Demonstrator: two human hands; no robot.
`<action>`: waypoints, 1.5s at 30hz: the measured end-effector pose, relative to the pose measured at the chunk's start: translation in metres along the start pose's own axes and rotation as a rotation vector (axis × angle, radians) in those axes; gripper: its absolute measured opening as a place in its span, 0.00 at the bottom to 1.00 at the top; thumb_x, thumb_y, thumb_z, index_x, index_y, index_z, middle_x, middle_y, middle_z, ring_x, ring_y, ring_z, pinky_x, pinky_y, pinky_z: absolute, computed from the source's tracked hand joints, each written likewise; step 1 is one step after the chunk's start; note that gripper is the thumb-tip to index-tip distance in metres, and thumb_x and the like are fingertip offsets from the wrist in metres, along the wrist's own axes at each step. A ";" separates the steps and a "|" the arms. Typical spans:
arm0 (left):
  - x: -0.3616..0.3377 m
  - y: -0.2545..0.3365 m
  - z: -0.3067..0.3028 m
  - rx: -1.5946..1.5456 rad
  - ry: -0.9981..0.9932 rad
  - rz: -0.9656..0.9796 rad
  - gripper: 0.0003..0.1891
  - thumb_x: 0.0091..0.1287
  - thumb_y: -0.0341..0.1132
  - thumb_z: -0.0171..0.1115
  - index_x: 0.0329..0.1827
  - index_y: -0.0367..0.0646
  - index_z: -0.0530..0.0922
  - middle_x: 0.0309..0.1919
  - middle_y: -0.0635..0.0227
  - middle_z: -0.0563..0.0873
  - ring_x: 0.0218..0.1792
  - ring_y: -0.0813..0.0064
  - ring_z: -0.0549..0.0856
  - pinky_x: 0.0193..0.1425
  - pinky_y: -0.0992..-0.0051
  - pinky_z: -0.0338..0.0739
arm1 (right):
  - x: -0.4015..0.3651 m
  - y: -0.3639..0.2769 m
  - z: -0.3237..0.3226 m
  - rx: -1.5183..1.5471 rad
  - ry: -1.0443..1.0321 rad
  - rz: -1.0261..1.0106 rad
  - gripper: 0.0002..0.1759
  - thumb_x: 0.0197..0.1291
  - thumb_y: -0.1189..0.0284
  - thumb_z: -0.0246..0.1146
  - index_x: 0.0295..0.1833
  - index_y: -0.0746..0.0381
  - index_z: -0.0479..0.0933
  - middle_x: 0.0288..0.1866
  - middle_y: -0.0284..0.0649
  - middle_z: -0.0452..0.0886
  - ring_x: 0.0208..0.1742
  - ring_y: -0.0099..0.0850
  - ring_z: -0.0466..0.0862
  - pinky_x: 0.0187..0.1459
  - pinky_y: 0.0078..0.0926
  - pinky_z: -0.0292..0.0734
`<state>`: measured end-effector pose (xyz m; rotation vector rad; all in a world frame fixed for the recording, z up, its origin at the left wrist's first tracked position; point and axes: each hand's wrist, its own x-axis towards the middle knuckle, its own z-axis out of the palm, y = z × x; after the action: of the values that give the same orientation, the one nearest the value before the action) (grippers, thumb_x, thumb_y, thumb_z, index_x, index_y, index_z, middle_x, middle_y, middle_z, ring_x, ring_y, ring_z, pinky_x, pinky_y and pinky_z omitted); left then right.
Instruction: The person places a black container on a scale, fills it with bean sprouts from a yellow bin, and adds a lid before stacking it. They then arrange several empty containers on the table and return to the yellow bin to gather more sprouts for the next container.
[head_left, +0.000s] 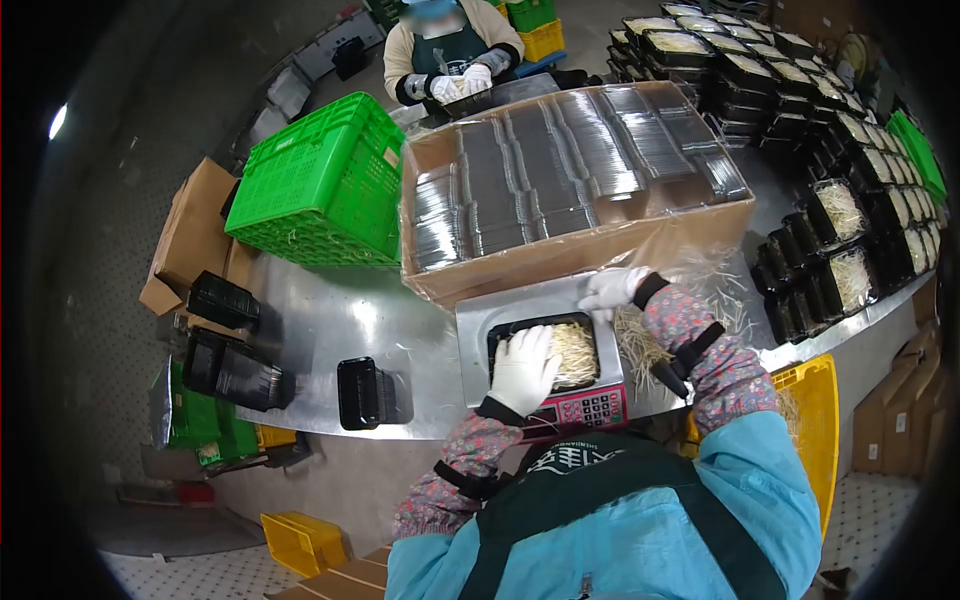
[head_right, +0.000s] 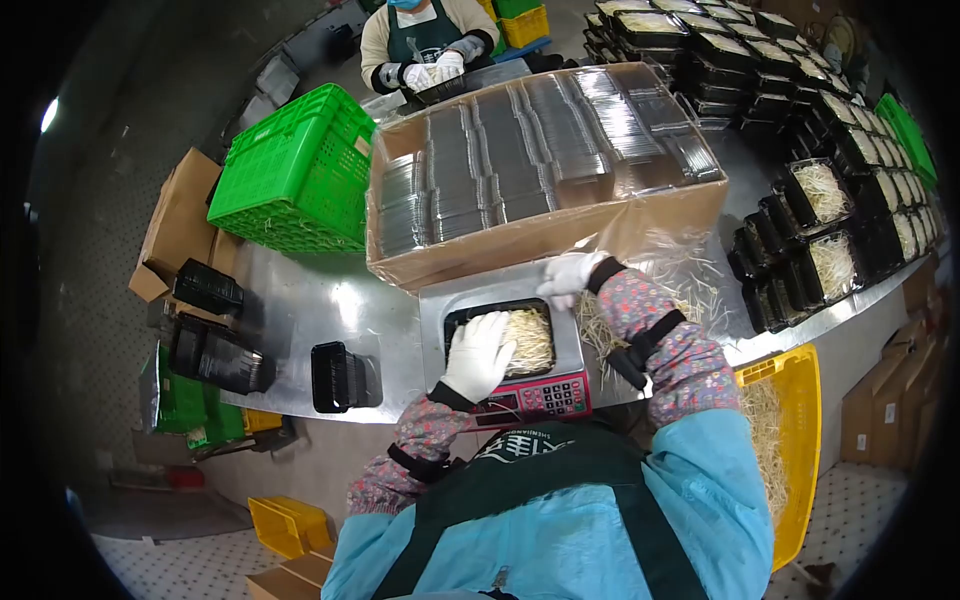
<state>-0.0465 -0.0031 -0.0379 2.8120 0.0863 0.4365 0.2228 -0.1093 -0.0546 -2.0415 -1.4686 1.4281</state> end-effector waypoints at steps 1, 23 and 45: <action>-0.004 -0.003 -0.007 0.009 -0.033 -0.067 0.25 0.67 0.43 0.58 0.63 0.38 0.74 0.57 0.59 0.79 0.59 0.58 0.75 0.60 0.52 0.68 | -0.020 0.018 -0.003 -0.255 0.131 0.049 0.27 0.65 0.47 0.57 0.34 0.59 0.87 0.28 0.37 0.88 0.34 0.33 0.87 0.41 0.36 0.80; 0.038 0.002 -0.014 -0.187 0.129 -0.067 0.31 0.67 0.39 0.61 0.71 0.35 0.67 0.64 0.51 0.76 0.66 0.53 0.72 0.70 0.56 0.63 | -0.093 0.078 -0.077 -0.698 1.268 0.153 0.33 0.63 0.43 0.57 0.61 0.57 0.78 0.48 0.43 0.85 0.55 0.42 0.80 0.59 0.44 0.69; -0.041 -0.025 -0.101 -1.157 0.530 -0.522 0.36 0.75 0.54 0.53 0.76 0.35 0.59 0.63 0.54 0.77 0.55 0.65 0.82 0.54 0.67 0.81 | -0.176 -0.059 -0.046 0.620 1.261 -0.543 0.15 0.68 0.73 0.64 0.58 0.63 0.77 0.53 0.32 0.84 0.42 0.16 0.80 0.44 0.12 0.74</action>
<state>-0.1168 0.0447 0.0353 1.4280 0.4821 0.7603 0.2238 -0.2129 0.1056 -1.4102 -0.7385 0.1507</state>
